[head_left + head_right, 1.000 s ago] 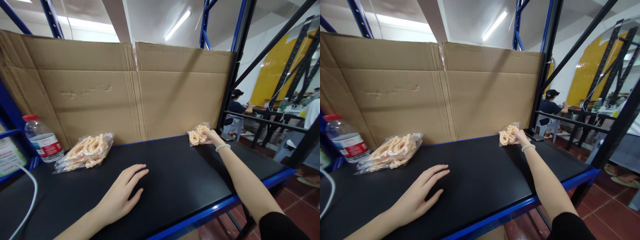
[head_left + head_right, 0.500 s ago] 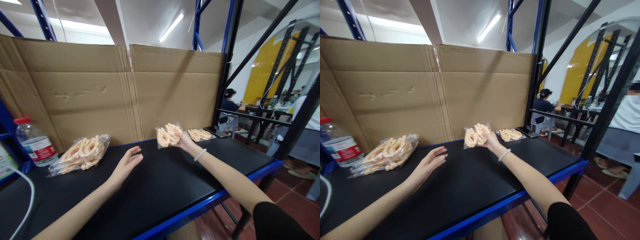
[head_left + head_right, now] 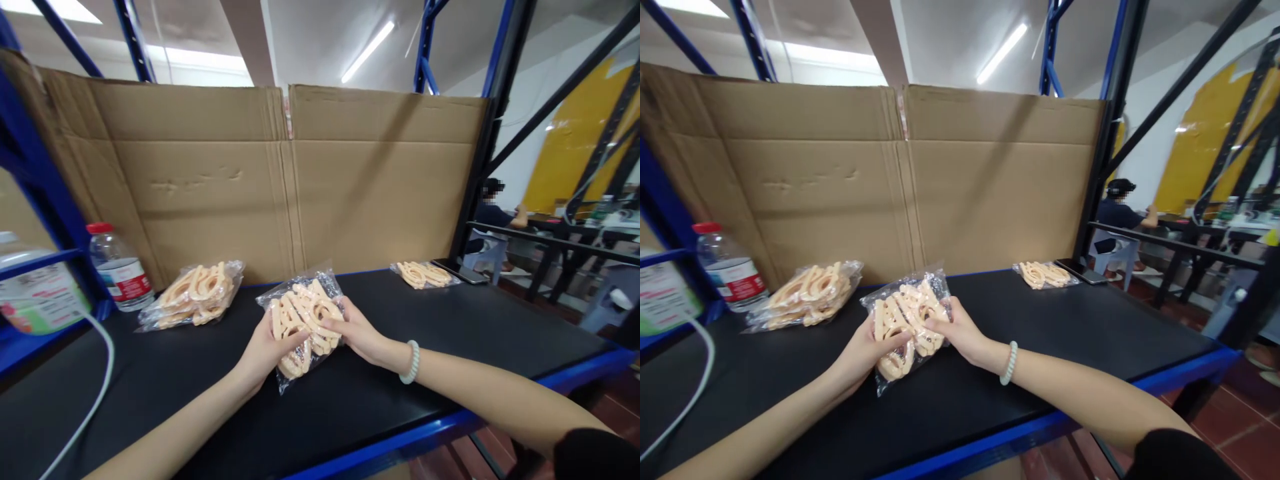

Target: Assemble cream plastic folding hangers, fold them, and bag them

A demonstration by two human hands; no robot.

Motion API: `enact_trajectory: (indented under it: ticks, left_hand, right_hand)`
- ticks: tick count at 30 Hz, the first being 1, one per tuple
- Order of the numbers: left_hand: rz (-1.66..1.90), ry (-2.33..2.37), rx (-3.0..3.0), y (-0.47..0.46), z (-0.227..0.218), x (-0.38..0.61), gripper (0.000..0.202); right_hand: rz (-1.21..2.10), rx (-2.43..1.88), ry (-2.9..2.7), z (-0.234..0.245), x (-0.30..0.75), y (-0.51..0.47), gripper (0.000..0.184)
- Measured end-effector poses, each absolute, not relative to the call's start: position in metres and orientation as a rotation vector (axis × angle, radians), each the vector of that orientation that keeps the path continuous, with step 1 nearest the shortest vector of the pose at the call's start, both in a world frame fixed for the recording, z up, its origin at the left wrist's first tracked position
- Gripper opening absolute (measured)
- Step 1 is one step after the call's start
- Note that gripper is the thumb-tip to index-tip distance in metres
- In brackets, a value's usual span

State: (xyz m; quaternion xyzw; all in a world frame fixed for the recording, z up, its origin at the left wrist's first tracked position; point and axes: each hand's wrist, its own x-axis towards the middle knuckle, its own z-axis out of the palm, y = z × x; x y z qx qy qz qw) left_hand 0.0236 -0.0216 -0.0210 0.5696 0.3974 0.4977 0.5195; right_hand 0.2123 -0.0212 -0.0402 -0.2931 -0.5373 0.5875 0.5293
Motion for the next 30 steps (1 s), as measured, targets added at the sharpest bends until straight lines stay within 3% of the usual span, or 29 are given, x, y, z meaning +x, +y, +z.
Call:
enact_trajectory:
  ticks: [5,9,14,21,30]
  left_hand:
    - [1.355,1.03,1.939,-0.012,-0.02,0.008,0.069]
    - [1.206,1.028,2.496,0.0,-0.024,-0.008,0.061]
    - [0.911,0.896,2.884,0.018,-0.033,-0.022,0.058]
    - [0.45,0.935,2.948,0.016,-0.017,-0.034,0.081]
    - [0.025,1.119,2.801,-0.002,0.009,-0.046,0.094]
  right_hand:
    - [1.09,-0.676,-1.561,-0.038,0.223,-0.012,0.034]
    - [0.681,-0.942,-1.677,-0.044,0.235,-0.003,0.028]
    - [0.76,-1.044,-1.65,-0.05,0.242,0.004,0.03]
    - [0.845,-0.945,-1.782,-0.044,0.243,0.0,0.023]
    - [0.344,-0.619,-2.295,-0.012,0.244,-0.031,0.017]
